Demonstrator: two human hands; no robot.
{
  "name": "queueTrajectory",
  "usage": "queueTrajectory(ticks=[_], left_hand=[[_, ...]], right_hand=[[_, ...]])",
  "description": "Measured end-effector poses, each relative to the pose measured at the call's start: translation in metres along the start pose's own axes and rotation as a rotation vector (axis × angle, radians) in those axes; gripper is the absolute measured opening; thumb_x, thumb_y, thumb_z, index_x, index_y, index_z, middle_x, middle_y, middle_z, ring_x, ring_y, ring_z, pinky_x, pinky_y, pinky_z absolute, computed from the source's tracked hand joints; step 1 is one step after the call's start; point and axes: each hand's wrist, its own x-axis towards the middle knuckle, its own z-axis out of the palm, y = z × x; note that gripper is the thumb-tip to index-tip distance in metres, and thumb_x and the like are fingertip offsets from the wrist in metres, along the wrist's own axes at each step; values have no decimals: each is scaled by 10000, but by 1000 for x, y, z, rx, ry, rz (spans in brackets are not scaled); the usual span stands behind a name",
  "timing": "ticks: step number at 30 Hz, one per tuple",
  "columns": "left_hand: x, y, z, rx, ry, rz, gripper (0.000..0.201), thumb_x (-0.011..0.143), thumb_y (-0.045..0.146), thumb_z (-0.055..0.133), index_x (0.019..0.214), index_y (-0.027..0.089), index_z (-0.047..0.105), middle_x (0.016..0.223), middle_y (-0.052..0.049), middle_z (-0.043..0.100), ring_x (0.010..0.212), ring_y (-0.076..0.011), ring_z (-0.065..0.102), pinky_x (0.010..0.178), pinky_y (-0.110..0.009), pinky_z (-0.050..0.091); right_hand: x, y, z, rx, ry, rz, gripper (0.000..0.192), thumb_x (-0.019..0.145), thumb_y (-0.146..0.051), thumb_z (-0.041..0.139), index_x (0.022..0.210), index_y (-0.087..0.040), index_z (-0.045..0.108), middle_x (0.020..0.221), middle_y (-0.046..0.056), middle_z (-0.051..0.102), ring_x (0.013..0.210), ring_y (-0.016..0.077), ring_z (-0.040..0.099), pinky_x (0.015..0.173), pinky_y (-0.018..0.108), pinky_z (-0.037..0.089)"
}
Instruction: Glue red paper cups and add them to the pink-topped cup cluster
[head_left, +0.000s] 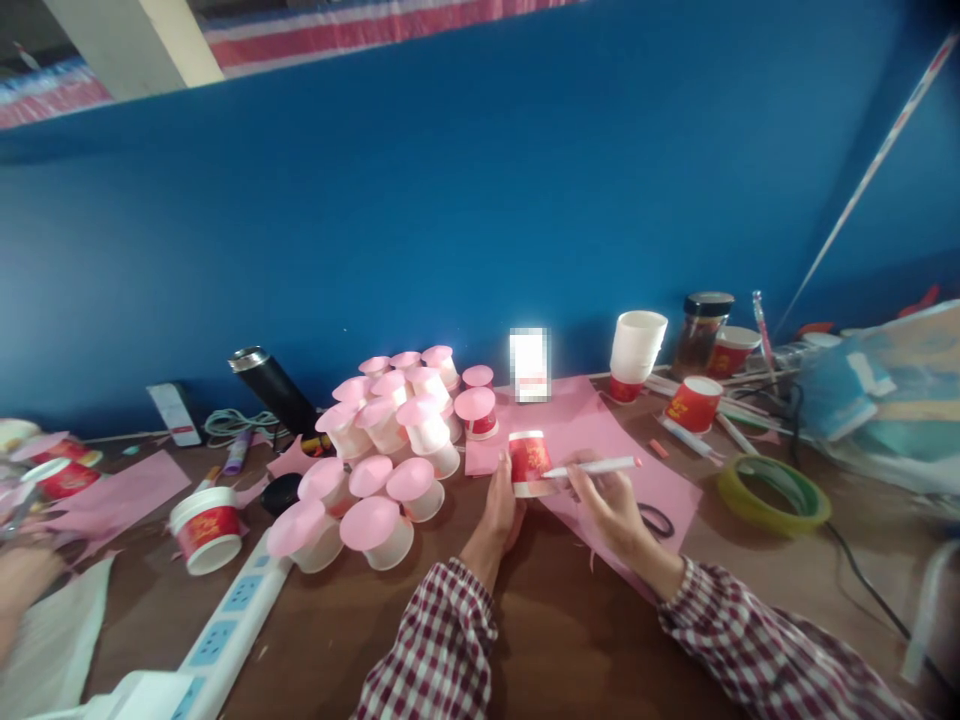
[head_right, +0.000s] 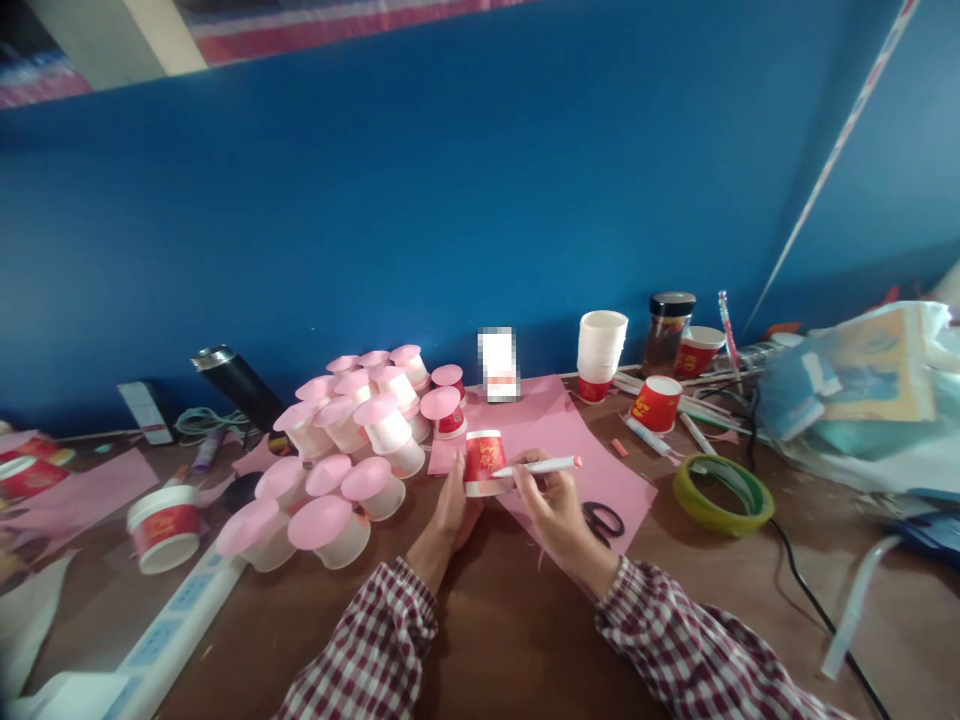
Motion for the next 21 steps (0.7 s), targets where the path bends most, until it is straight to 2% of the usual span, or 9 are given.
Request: queueTrajectory(ticks=[3,6,12,16,21], left_hand=[[0,2,1,-24,-18,-20,510,792,622,654,1007,160,672,1198,-105,671,1191,-294,571,1049,-417,430],[1,1,0,-31,-22,-8,453,780,572,693,985,169,656,1074,-86,690,1074,-273,622,986,-422,460],[1,1,0,-56,9,56,379,761,464,741,949,165,606,884,-38,662,821,-187,640,853,-378,493],[-2,2,2,-34,23,84,404,733,376,791,1002,178,565,946,-39,664,842,-170,647,834,-352,498],[-3,2,2,10,10,92,572,671,409,851,1081,165,536,998,-74,667,868,-185,673,854,-367,510]], right_hand=[[0,1,0,50,18,11,249,923,-436,569,849,-199,587,673,-11,545,585,126,502,537,242,438],[-1,5,0,63,26,-4,244,922,-444,572,934,-202,603,710,3,579,614,137,538,555,251,464],[-3,7,-1,-76,47,-104,244,951,-423,526,1030,-207,606,866,50,637,702,157,592,609,273,500],[-2,5,0,-151,86,-145,255,944,-421,526,1038,-198,605,895,66,646,715,165,601,629,286,510],[-2,10,-1,-188,100,-156,263,943,-425,524,1038,-197,614,888,62,653,728,169,607,635,283,510]])
